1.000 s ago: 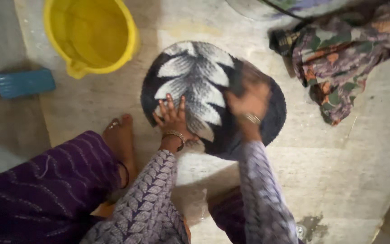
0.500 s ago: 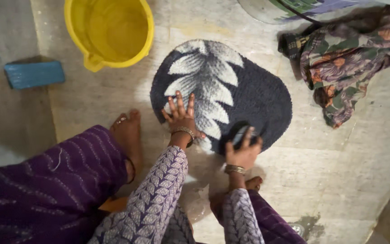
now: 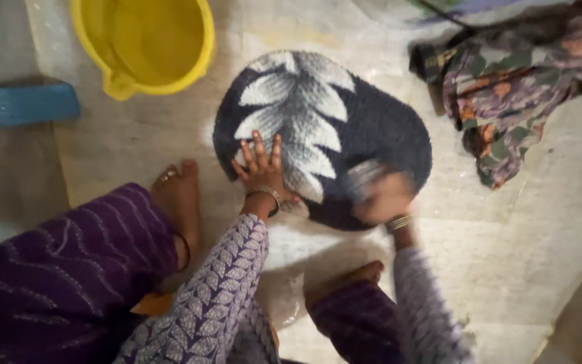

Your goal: The person cleans a small circular mat and a larger rectangular cloth by scrubbing them with a brush and using water from a bucket and a yellow pitcher.

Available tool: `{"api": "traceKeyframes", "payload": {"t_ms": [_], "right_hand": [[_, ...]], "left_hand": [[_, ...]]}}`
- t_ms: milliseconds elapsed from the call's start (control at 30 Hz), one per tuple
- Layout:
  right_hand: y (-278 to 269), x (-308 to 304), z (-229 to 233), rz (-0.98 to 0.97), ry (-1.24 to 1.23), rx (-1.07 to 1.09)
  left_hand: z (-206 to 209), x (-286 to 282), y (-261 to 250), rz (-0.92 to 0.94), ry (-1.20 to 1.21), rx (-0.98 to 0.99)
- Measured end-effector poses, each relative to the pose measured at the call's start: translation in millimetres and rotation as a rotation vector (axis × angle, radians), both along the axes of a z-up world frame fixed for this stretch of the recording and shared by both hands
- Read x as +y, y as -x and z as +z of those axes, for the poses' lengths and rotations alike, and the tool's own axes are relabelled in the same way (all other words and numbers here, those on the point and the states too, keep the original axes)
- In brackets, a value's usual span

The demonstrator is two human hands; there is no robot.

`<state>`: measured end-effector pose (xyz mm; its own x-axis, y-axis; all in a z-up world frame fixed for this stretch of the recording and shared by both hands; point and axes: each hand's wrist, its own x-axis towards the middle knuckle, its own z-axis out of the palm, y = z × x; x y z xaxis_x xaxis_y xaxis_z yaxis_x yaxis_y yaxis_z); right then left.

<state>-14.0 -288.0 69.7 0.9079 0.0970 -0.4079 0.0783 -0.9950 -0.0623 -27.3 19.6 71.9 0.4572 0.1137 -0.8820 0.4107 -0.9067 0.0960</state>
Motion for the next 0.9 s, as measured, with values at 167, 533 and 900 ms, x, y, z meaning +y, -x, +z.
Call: {"api": "traceKeyframes", "payload": {"t_ms": [167, 533, 900], "right_hand": [[-28.9, -4.0, 22.4, -0.349, -0.224, -0.356], [-32.8, -28.3, 18.4, -0.53, -0.117, -0.265], [-43.2, 89.1, 44.7, 0.12, 0.139, 0.345]], "left_hand": [[13.8, 1.9, -7.4, -0.001, -0.012, -0.006], [7.0, 4.6, -6.7, 0.009, 0.004, -0.028], [-8.0, 0.5, 6.1, -0.008, -0.003, -0.046]]}}
